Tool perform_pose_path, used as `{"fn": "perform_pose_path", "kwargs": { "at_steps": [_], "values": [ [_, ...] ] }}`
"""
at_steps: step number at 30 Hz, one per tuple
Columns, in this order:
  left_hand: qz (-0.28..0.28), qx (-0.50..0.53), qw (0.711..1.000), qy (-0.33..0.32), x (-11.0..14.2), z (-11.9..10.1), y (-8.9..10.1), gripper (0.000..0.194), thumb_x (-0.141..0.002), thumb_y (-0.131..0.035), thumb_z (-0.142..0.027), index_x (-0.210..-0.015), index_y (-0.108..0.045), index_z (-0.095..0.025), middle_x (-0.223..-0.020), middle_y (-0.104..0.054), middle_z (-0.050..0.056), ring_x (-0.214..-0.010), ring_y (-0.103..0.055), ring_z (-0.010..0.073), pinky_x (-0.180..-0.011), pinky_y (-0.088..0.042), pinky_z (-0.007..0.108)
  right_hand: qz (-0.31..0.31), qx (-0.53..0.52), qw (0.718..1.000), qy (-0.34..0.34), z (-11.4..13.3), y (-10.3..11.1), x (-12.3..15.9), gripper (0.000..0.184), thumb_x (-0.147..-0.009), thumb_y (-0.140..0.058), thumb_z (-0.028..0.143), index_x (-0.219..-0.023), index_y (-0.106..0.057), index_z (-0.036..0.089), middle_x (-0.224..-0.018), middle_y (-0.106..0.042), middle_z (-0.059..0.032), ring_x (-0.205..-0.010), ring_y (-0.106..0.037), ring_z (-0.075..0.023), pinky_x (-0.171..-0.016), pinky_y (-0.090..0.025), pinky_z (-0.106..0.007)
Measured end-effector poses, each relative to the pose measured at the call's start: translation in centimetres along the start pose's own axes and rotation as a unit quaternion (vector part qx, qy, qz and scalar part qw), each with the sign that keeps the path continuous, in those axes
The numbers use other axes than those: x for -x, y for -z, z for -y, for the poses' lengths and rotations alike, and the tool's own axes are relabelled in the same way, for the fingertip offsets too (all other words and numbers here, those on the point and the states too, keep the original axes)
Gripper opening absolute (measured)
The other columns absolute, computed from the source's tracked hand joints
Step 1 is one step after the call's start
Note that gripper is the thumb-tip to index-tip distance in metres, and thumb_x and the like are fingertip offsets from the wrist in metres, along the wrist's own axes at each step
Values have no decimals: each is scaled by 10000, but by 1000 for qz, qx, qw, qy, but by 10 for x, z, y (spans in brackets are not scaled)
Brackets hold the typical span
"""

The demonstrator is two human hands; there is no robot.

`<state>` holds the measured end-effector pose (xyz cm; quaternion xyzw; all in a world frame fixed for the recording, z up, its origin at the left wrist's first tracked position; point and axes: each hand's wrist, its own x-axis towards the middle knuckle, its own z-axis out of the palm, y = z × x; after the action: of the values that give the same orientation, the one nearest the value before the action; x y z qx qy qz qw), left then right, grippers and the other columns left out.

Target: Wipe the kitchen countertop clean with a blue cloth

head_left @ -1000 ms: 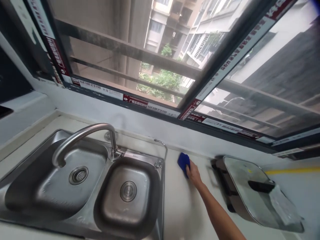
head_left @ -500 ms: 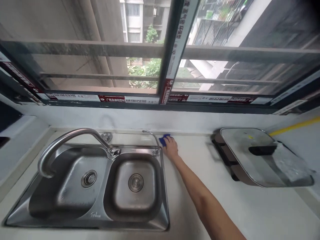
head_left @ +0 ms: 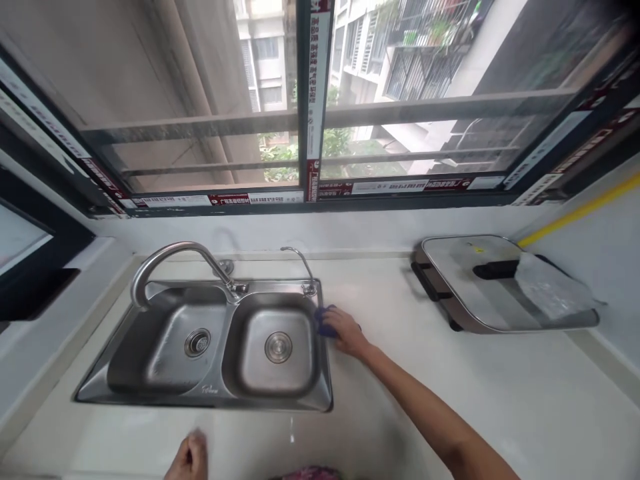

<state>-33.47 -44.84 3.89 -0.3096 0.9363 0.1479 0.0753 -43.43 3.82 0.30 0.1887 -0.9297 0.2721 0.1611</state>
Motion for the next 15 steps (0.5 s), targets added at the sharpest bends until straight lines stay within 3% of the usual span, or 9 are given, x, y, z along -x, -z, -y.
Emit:
{"fn": "perform_pose_path", "kwargs": {
  "at_steps": [3,7,15],
  "values": [
    [4,-14,1000,3,9,-8,5,445,-890,-425,-475,-1001,-788,-244,-673,-714,90,-556,-599,254,-554,-411,322,2,-18,1000,2,21,2,27,657,-509,-443,101,-1129,-626,224,-1289,-644,-78,-1325,-483,-287,-1091,-432,-554],
    [-5,-15,1000,-25,11,-7,2,451,-907,-409,-487,-968,-775,-230,-685,-705,86,-551,-571,228,-548,-374,306,-7,-34,999,-4,59,5,69,670,-520,-439,121,-1160,-609,220,-1325,-623,-86,-1368,-452,-286,-1119,-421,-564],
    [-2,0,995,-96,0,6,-10,397,-898,-439,-511,-911,-740,-252,-603,-643,36,-467,-462,173,-505,-284,265,40,-49,995,-82,150,29,159,587,-709,-480,139,-1289,-558,187,-1456,-519,-119,-1472,-315,-290,-1181,-356,-586]
  ]
}}
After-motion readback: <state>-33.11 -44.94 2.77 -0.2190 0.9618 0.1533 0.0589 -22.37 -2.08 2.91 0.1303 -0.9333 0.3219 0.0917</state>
